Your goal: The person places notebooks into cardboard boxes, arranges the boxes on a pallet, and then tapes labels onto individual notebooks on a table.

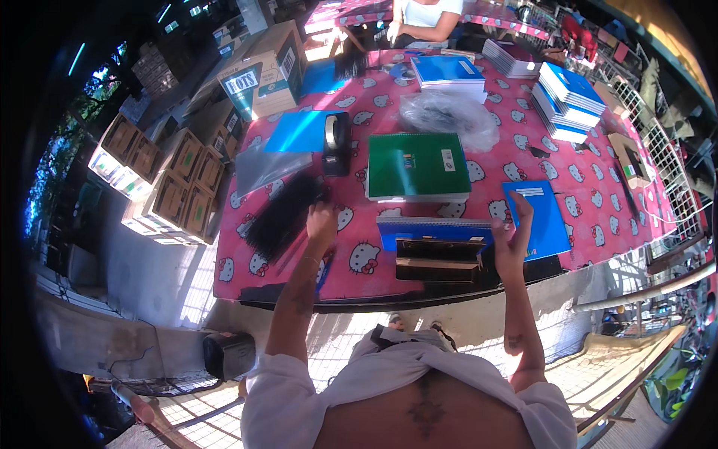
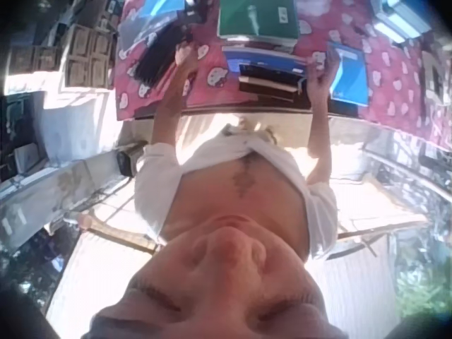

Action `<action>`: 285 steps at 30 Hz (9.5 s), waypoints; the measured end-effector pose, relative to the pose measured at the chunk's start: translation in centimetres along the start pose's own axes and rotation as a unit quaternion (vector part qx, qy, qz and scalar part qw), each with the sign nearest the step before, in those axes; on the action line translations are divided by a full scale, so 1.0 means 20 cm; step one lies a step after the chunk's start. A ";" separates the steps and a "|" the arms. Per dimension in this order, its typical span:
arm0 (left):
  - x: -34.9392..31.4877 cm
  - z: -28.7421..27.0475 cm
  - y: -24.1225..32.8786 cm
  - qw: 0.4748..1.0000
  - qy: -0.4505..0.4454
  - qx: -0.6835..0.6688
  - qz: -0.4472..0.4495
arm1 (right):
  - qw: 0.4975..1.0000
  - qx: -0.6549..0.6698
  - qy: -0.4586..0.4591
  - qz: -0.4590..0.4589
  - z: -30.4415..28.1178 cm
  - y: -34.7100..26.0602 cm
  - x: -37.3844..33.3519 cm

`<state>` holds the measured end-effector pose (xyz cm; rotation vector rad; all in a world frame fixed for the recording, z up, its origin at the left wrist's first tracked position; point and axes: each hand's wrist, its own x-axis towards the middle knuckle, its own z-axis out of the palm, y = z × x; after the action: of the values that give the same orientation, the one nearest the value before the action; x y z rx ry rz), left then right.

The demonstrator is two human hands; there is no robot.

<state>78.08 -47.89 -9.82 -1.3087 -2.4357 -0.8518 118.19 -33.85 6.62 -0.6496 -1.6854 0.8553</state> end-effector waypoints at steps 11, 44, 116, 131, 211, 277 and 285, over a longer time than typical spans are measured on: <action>-0.05 -0.57 0.71 0.977 0.020 -0.197 0.079 | 0.913 -0.263 -0.254 -0.182 0.58 -0.05 0.04; 0.10 -0.69 0.78 0.930 -0.159 -0.278 0.181 | 0.920 -0.182 -0.321 -0.132 0.53 -0.11 0.12; -0.06 -0.40 1.05 0.964 -0.004 0.098 0.248 | 0.858 -0.341 -0.379 -0.057 0.14 -0.06 0.17; -0.02 -0.23 1.08 0.940 -0.003 0.040 0.339 | 0.851 -0.354 -0.375 -0.103 0.15 0.03 0.22; -0.10 -0.16 1.78 0.899 -0.055 -0.010 0.433 | 0.912 0.230 -0.255 0.223 -0.16 0.53 -0.05; -0.23 -0.32 0.68 0.992 -0.006 0.029 0.121 | 0.881 -0.377 -0.150 -0.243 -0.97 -0.29 0.91; 0.27 0.08 0.95 0.932 -0.079 -0.047 0.350 | 0.793 -0.426 -0.331 -0.285 -0.71 0.65 0.67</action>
<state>90.82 -35.19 -1.40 -2.1468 -1.7946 -0.6762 128.36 -12.69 5.99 -0.3553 -2.7470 -0.2264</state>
